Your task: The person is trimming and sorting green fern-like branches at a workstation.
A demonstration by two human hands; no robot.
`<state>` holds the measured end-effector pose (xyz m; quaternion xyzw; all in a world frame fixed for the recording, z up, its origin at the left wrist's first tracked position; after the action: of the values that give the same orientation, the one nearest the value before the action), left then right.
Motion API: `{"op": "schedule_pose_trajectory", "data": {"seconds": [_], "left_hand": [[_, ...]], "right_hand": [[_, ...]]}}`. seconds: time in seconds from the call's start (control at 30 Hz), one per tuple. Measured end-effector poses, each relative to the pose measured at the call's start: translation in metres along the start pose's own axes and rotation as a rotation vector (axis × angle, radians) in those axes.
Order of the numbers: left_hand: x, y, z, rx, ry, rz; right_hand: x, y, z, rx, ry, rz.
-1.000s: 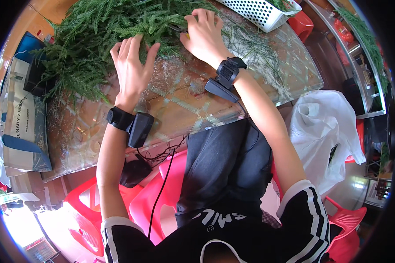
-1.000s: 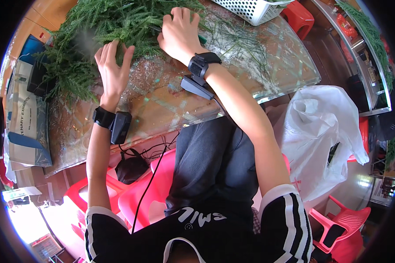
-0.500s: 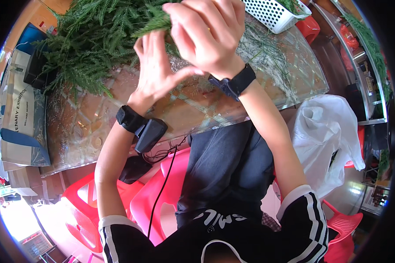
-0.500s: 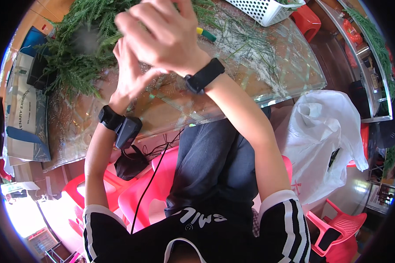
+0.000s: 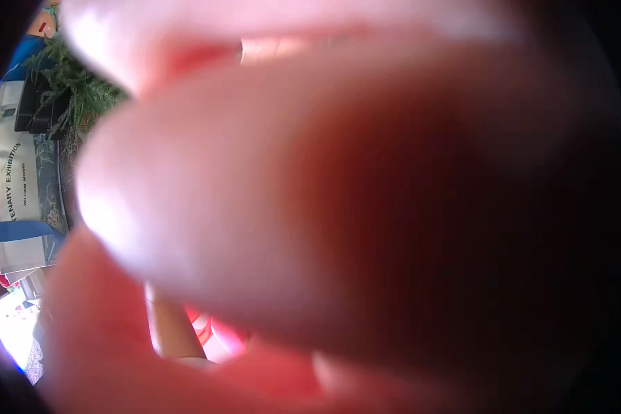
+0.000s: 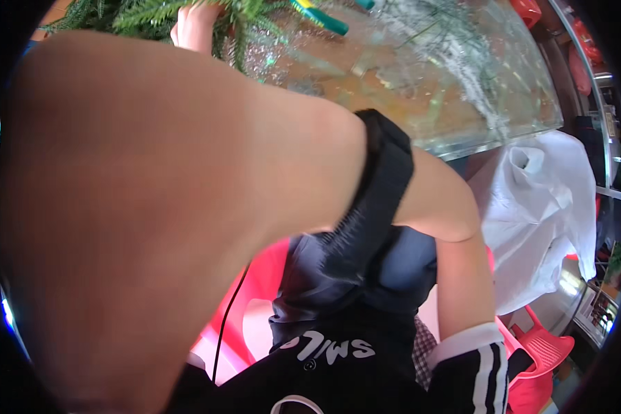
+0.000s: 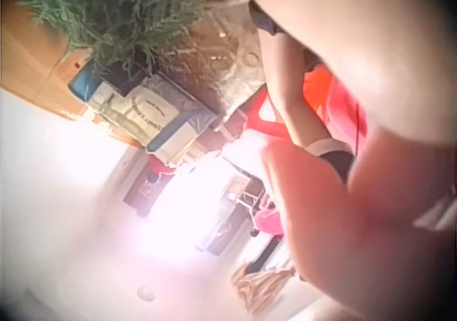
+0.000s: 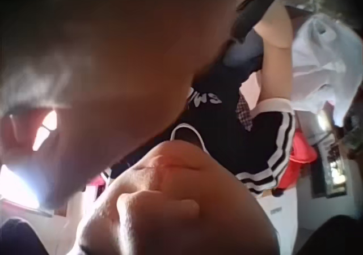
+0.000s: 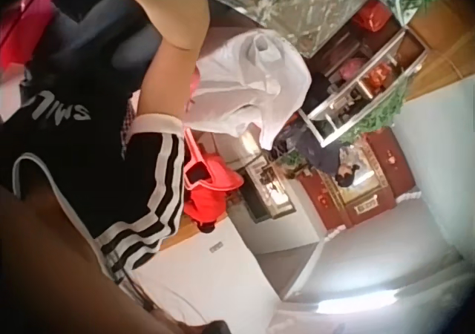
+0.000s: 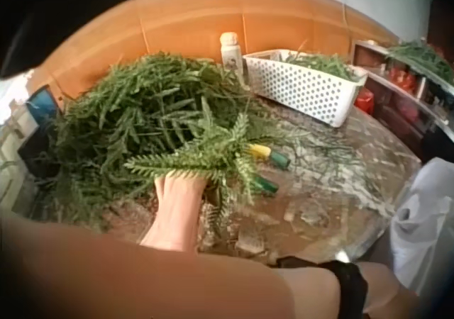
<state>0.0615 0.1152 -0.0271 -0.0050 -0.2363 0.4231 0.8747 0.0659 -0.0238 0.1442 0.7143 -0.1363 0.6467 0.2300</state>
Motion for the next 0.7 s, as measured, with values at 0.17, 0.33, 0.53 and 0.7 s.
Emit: {"op": "schedule_pose_trajectory", "data": {"seconds": [0.17,0.33,0.53,0.7], "left_hand": [[0.017,-0.009,0.010,0.129,0.095,0.125],[0.039,-0.010,0.022,0.236,0.188,0.248],[0.048,0.023,0.017,0.261,0.189,0.396],[0.045,0.014,0.006,0.143,0.164,0.383]], "right_hand": [[-0.007,-0.009,-0.009,0.037,0.094,-0.009],[-0.012,-0.015,-0.013,0.062,0.207,-0.018],[-0.009,-0.011,-0.020,0.120,0.347,-0.026],[-0.023,-0.013,-0.021,0.132,0.493,-0.068]]}}
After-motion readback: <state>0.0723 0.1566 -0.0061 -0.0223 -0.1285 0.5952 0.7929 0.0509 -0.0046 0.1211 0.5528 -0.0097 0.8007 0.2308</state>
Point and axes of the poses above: each hand's wrist, its own x-axis towards the middle knuckle, its own z-axis out of the back of the hand, y = z × x, the point moved 10 cm from there along x, towards the middle knuckle, and after that the axes turned 13 degrees about -y, right-handed, at the moved point
